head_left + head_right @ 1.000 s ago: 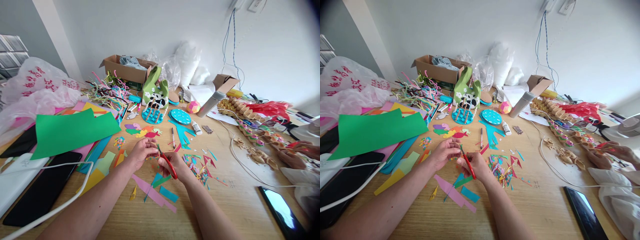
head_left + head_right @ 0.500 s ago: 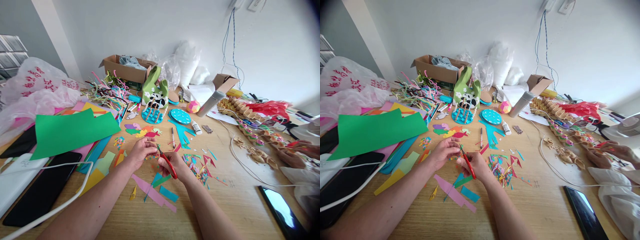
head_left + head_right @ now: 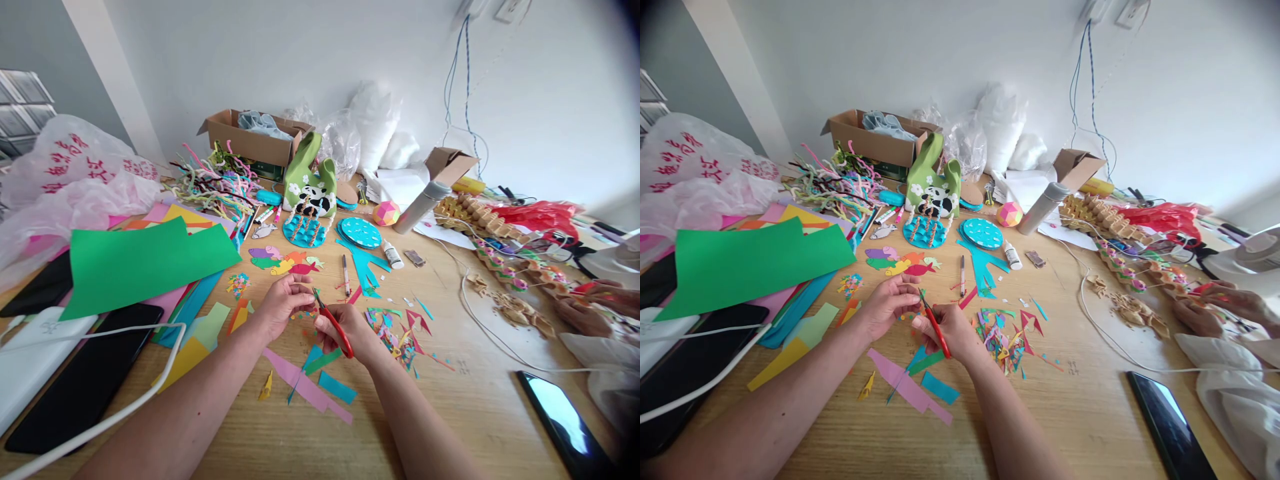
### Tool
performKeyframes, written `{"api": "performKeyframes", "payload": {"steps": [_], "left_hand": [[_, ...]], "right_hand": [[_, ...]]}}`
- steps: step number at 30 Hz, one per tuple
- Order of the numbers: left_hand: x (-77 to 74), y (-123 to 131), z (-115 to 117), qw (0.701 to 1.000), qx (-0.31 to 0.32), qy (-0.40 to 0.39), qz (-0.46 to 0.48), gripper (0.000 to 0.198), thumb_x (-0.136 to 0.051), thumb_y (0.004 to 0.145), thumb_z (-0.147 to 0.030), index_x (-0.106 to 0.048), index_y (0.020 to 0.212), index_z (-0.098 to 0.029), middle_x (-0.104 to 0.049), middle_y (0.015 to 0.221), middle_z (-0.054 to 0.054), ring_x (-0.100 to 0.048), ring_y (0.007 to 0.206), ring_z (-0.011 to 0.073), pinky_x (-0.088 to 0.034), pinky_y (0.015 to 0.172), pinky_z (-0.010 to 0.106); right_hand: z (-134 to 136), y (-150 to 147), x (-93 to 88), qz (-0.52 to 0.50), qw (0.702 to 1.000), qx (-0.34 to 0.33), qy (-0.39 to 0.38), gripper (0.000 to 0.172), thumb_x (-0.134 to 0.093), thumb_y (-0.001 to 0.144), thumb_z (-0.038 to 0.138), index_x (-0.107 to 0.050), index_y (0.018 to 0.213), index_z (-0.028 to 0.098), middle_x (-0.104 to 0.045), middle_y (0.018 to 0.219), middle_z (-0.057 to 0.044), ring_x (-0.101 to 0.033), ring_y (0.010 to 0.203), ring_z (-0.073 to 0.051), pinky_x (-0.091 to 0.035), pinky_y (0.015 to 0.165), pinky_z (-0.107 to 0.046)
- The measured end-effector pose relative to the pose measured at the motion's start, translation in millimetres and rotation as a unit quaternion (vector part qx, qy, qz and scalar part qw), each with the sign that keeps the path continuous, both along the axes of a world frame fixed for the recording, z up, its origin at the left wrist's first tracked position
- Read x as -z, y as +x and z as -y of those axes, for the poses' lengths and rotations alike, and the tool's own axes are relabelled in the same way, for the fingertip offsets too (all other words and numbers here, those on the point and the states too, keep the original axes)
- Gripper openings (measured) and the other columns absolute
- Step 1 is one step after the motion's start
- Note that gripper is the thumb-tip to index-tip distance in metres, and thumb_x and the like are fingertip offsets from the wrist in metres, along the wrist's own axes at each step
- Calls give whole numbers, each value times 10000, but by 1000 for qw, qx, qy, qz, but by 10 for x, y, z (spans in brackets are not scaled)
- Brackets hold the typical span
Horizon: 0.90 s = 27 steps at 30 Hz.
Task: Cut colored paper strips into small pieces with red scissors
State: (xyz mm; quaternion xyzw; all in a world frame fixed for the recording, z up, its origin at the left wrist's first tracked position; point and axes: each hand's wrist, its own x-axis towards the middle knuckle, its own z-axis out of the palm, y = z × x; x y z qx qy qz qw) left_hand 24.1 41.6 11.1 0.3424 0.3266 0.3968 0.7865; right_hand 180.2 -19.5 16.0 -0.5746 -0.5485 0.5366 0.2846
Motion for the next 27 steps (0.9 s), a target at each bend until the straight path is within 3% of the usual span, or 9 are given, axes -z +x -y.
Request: {"api": "performKeyframes", "payload": {"steps": [27], "left_hand": [[-5, -3, -5, 1000, 2, 4, -9, 439, -737, 556, -96, -552, 954, -127, -636, 683, -16, -624, 593, 114, -470, 608, 238]], "right_hand": [[-6, 12, 13, 6, 1000, 11, -18, 489, -701, 682, 604, -513, 618, 157, -608, 507, -20, -577, 395, -127, -393, 355, -185]]}}
